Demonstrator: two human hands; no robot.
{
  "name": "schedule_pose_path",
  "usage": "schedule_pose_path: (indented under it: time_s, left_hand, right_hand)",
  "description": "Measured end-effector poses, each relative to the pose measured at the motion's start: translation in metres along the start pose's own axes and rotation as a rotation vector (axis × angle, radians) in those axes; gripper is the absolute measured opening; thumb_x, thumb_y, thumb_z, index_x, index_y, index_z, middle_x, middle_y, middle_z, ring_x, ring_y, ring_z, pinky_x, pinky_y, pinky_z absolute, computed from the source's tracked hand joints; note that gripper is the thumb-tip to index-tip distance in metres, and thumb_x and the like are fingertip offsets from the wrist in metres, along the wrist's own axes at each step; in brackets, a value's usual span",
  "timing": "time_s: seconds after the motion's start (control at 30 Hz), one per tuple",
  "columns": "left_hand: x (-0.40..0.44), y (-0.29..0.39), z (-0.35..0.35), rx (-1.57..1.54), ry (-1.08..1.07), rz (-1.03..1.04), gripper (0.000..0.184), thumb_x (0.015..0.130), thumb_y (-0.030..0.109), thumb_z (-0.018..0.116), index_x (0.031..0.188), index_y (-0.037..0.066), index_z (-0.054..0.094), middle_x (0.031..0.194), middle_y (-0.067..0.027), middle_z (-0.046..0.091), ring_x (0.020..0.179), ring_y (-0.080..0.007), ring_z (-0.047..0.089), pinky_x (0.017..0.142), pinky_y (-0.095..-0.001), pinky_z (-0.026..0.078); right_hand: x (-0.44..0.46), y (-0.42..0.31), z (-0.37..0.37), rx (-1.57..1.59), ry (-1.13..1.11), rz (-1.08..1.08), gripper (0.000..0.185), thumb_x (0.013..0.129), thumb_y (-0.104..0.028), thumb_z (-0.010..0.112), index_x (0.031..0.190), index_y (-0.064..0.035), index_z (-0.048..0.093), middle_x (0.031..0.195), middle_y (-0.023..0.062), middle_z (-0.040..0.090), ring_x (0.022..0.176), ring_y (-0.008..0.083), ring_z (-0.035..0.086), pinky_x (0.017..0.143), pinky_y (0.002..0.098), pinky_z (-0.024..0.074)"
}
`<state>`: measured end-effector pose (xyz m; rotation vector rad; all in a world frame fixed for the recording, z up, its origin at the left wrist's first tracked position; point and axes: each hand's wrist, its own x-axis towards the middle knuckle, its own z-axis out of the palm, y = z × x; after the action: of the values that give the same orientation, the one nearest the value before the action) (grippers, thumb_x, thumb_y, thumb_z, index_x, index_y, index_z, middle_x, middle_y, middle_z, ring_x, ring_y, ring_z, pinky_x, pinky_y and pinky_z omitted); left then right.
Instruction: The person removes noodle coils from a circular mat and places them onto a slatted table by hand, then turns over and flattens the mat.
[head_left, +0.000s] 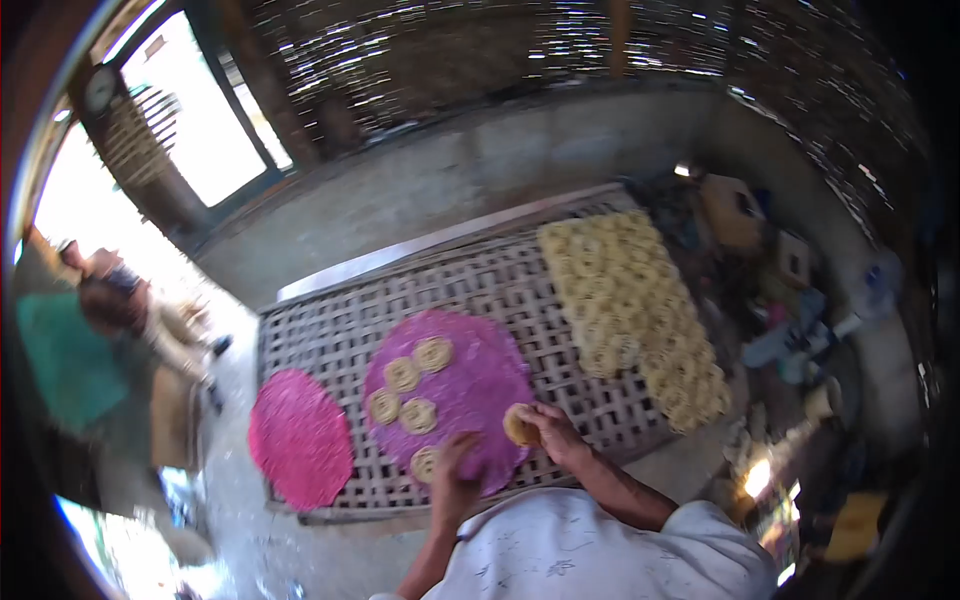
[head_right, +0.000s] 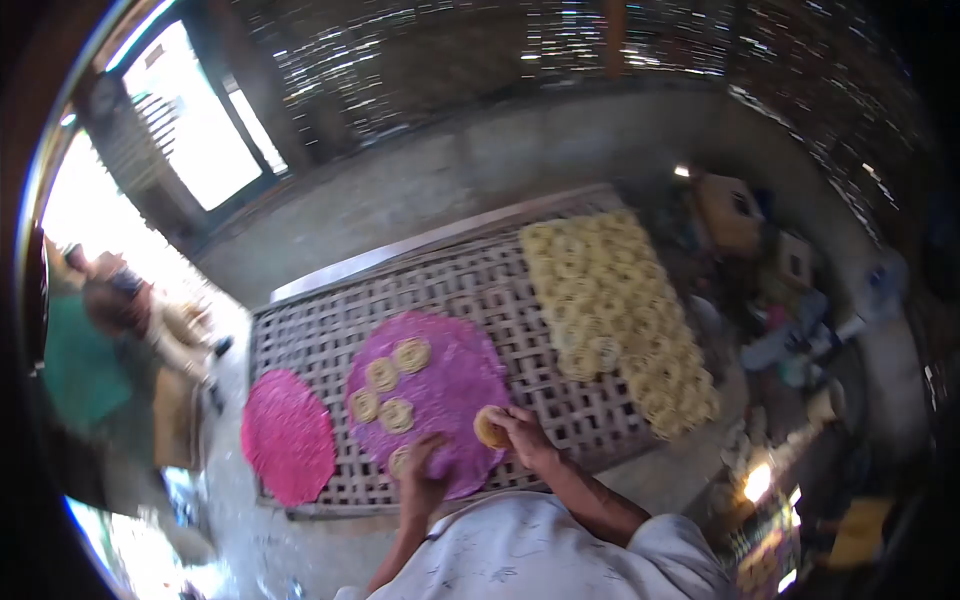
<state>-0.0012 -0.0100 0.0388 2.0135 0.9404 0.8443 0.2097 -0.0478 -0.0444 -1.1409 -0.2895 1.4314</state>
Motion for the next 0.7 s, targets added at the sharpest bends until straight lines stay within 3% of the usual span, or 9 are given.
schedule_pose_path:
  time_s: [0.03,0.13,0.23,0.33,0.37,0.5,0.6,0.7]
  left_hand:
    - [-0.005,-0.018,-0.004,0.054,0.083,-0.063,0.048,0.07,0.001,0.072,0.117,0.005,0.062,0.12,-0.0151,0.06,0.113,-0.0341,0.056,0.099,-0.041,0.043]
    - [-0.026,-0.078,-0.021,0.233,0.25,-0.157,0.044,0.073,0.003,0.07,0.116,0.001,0.061,0.122,-0.0189,0.058,0.117,-0.0366,0.053,0.101,-0.0436,0.042]
    - [-0.05,-0.114,-0.029,0.478,0.234,-0.001,0.046,0.073,0.001,0.067,0.118,-0.002,0.06,0.12,-0.02,0.059,0.115,-0.0385,0.052,0.1,-0.048,0.041]
    - [-0.055,-0.105,-0.032,0.476,0.089,-0.106,0.045,0.072,0.0,0.067,0.117,-0.002,0.061,0.117,-0.02,0.06,0.111,-0.0381,0.053,0.098,-0.0473,0.041]
    - [-0.054,-0.106,-0.029,0.498,0.094,-0.151,0.047,0.07,0.0,0.068,0.117,-0.001,0.062,0.109,-0.0178,0.061,0.103,-0.0375,0.054,0.092,-0.0467,0.042]
    - [-0.049,-0.104,-0.025,0.464,0.104,-0.257,0.036,0.068,0.001,0.068,0.103,0.0,0.064,0.096,-0.0152,0.059,0.096,-0.0369,0.054,0.084,-0.0475,0.042]
    - [-0.047,-0.099,-0.025,0.53,0.083,-0.247,0.028,0.067,0.001,0.068,0.094,0.002,0.061,0.091,-0.0145,0.056,0.093,-0.0369,0.053,0.081,-0.0477,0.041]
    - [-0.049,-0.097,-0.023,0.522,0.165,-0.196,0.028,0.068,0.0,0.067,0.095,0.003,0.059,0.091,-0.0146,0.055,0.09,-0.0359,0.054,0.079,-0.0463,0.042]
  right_hand:
    - [-0.009,-0.017,-0.006,-0.092,0.121,-0.045,0.022,0.085,-0.015,0.065,0.103,-0.0031,0.065,0.093,0.0033,0.064,0.086,0.011,0.058,0.077,0.0316,0.0488]
    - [-0.009,-0.025,-0.061,-0.291,0.386,-0.234,0.026,0.08,-0.014,0.064,0.102,-0.0002,0.065,0.093,0.004,0.064,0.087,0.0134,0.059,0.078,0.0318,0.0487]
    - [-0.021,-0.042,-0.118,-0.663,0.591,-0.499,0.031,0.077,-0.015,0.065,0.104,-0.0005,0.065,0.091,0.0106,0.068,0.082,0.0203,0.064,0.076,0.0338,0.0505]
    - [-0.015,-0.04,-0.164,-0.691,0.672,-0.507,0.031,0.077,-0.015,0.066,0.105,-0.0016,0.066,0.09,0.0098,0.069,0.08,0.0205,0.065,0.074,0.0342,0.0509]
    - [-0.014,-0.045,-0.171,-0.682,0.694,-0.499,0.031,0.077,-0.015,0.067,0.105,-0.0019,0.067,0.089,0.0087,0.069,0.079,0.0199,0.066,0.073,0.0339,0.0508]
    - [-0.026,-0.083,-0.157,-1.014,0.796,-0.333,0.027,0.078,-0.011,0.067,0.104,-0.0051,0.069,0.1,0.0153,0.069,0.088,0.0318,0.067,0.077,0.0372,0.0528]
    - [-0.014,-0.078,-0.17,-1.26,0.893,-0.49,0.026,0.079,-0.018,0.069,0.102,-0.0066,0.068,0.092,0.0132,0.069,0.083,0.0302,0.066,0.075,0.0392,0.052]
    - [-0.016,-0.083,-0.172,-1.351,0.903,-0.577,0.026,0.076,-0.014,0.073,0.1,-0.0061,0.066,0.097,0.0147,0.065,0.09,0.0337,0.063,0.078,0.0417,0.051]
